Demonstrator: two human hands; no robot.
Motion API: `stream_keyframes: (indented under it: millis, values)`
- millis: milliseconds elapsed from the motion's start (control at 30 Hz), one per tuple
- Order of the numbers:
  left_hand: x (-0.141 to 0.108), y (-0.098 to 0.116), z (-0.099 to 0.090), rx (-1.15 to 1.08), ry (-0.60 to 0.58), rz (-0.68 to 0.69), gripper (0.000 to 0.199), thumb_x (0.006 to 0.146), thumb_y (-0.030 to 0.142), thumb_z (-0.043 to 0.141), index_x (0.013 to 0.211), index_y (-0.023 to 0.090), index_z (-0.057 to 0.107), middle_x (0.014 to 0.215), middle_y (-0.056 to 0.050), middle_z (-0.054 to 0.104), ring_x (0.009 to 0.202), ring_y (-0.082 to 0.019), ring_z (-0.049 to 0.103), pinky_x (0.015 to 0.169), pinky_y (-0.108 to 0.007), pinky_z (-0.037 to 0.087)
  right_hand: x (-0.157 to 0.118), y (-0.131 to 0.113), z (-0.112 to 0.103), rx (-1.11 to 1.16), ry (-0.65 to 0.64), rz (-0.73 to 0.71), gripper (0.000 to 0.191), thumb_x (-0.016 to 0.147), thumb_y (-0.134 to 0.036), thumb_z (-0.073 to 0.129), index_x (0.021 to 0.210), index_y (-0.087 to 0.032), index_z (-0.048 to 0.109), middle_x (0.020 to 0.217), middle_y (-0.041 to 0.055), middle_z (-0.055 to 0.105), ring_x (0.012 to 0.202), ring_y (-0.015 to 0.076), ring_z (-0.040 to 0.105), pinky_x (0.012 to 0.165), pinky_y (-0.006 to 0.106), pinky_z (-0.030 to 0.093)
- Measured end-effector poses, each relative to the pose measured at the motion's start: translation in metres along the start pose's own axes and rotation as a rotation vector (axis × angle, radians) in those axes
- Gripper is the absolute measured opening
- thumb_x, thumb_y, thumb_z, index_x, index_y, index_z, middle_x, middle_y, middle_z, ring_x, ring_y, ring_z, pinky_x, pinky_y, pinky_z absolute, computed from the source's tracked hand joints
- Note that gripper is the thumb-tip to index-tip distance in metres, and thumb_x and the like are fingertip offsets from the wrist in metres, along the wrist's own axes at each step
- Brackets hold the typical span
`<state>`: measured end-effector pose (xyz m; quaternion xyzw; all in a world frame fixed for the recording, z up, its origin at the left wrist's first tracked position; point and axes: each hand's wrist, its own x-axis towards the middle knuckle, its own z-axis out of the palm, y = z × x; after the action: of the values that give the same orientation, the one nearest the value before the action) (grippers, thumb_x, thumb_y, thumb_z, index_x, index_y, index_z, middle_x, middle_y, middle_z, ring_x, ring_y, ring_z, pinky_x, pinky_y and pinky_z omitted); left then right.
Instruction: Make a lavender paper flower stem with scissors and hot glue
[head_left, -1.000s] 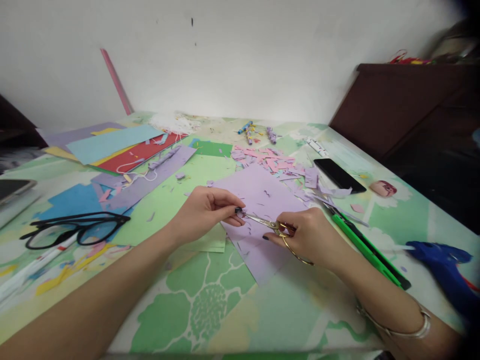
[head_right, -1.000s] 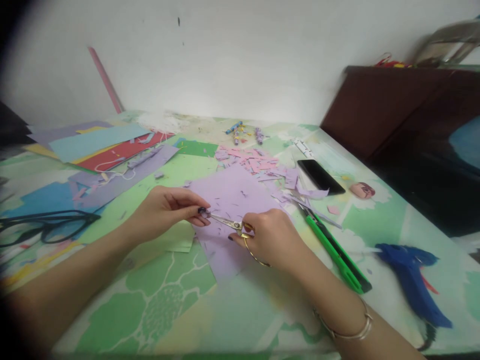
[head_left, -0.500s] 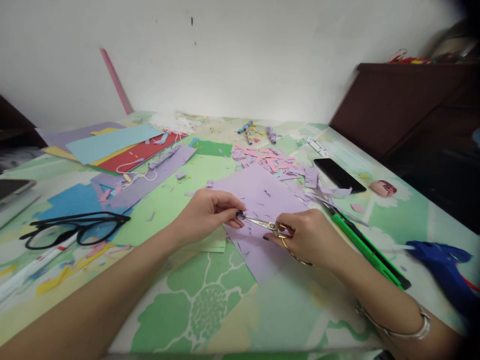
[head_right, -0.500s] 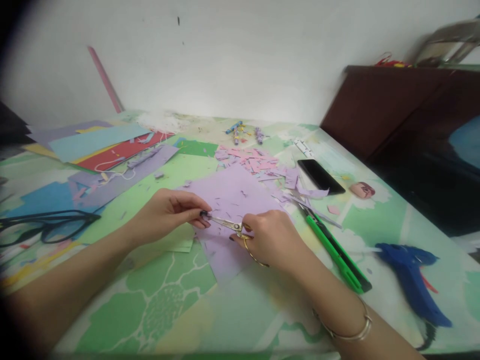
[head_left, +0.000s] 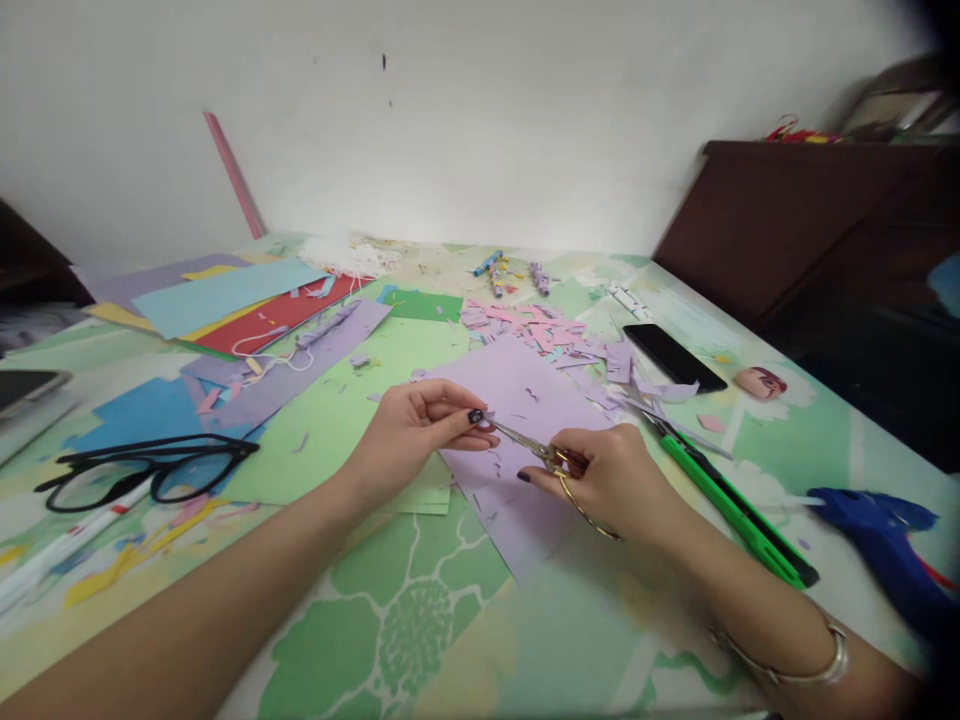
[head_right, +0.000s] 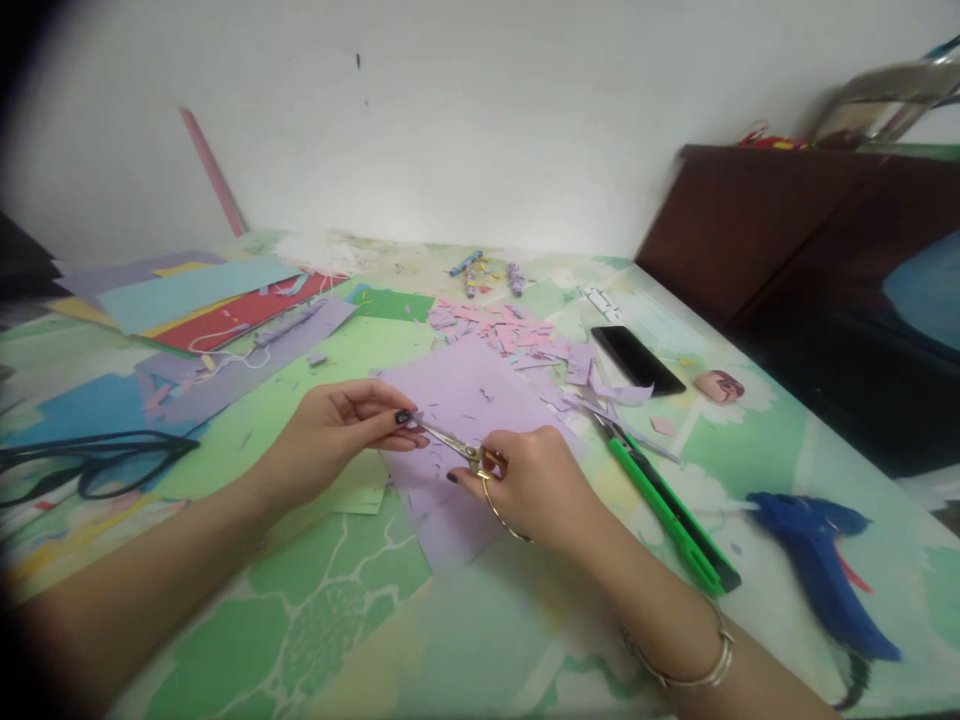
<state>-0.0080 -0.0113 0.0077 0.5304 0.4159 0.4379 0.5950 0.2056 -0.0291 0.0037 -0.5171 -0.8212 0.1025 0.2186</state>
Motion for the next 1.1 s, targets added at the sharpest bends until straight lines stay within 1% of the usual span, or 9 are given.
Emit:
stream_keyframes:
  millis: [333,567,700,833,967,1033,1100]
  values:
    - [-0.003,0.000,0.006,-0.060,0.073,0.005,0.018,0.073,0.026,0.070,0.084,0.013,0.063,0.076,-0.006,0.074,0.073,-0.019,0.071,0.074,-0.029,0.058,-0.003,-0.003,0.004,0.098,0.035,0.015,0.032,0.073,-0.037,0.064,0.051,-0.016,0.052,0.043,-0.0053,0.042,0.042,0.0056,0.033,0.043,0.019,0.024]
    - [-0.004,-0.002,0.007,-0.051,0.080,-0.005,0.017,0.073,0.025,0.070,0.083,0.013,0.063,0.076,-0.006,0.074,0.072,-0.019,0.071,0.076,-0.029,0.058,-0.003,-0.006,0.007,0.128,0.053,0.029,0.034,0.073,-0.038,0.063,0.051,-0.016,0.050,0.041,-0.0059,0.041,0.041,0.0051,0.032,0.042,0.019,0.024]
    - [-0.004,-0.003,0.006,-0.053,0.071,-0.001,0.017,0.074,0.024,0.069,0.084,0.013,0.062,0.076,-0.006,0.074,0.073,-0.019,0.070,0.076,-0.030,0.058,-0.003,-0.006,0.008,0.131,0.070,0.025,0.033,0.073,-0.036,0.063,0.050,-0.016,0.049,0.041,-0.0060,0.041,0.041,0.0050,0.033,0.042,0.019,0.025]
    - [-0.004,-0.004,0.007,-0.072,0.067,0.011,0.017,0.074,0.024,0.069,0.085,0.013,0.061,0.077,-0.006,0.074,0.074,-0.018,0.070,0.077,-0.028,0.057,-0.004,-0.006,0.010,0.135,0.082,0.021,0.033,0.073,-0.033,0.063,0.050,-0.016,0.048,0.041,-0.0062,0.040,0.040,0.0047,0.033,0.042,0.019,0.025]
    - [-0.004,-0.002,0.009,-0.111,0.071,0.011,0.020,0.073,0.024,0.070,0.088,0.013,0.062,0.081,-0.006,0.073,0.075,-0.018,0.070,0.078,-0.029,0.057,-0.004,-0.008,0.010,0.122,0.113,0.024,0.032,0.073,-0.034,0.062,0.050,-0.017,0.049,0.041,-0.0059,0.041,0.040,0.0050,0.034,0.042,0.019,0.025]
    - [-0.005,-0.001,0.010,-0.144,0.050,-0.008,0.022,0.073,0.025,0.070,0.089,0.012,0.062,0.083,-0.008,0.073,0.076,-0.019,0.070,0.079,-0.030,0.056,-0.004,-0.009,0.010,0.110,0.131,0.030,0.033,0.074,-0.034,0.062,0.049,-0.017,0.048,0.040,-0.0059,0.041,0.040,0.0051,0.034,0.042,0.019,0.026]
    - [-0.006,0.000,0.011,-0.167,0.006,-0.046,0.022,0.074,0.027,0.068,0.089,0.012,0.062,0.081,-0.009,0.073,0.074,-0.019,0.070,0.075,-0.030,0.057,-0.004,-0.010,0.011,0.094,0.147,0.029,0.034,0.073,-0.033,0.062,0.048,-0.017,0.046,0.040,-0.0060,0.040,0.040,0.0051,0.035,0.043,0.019,0.026]
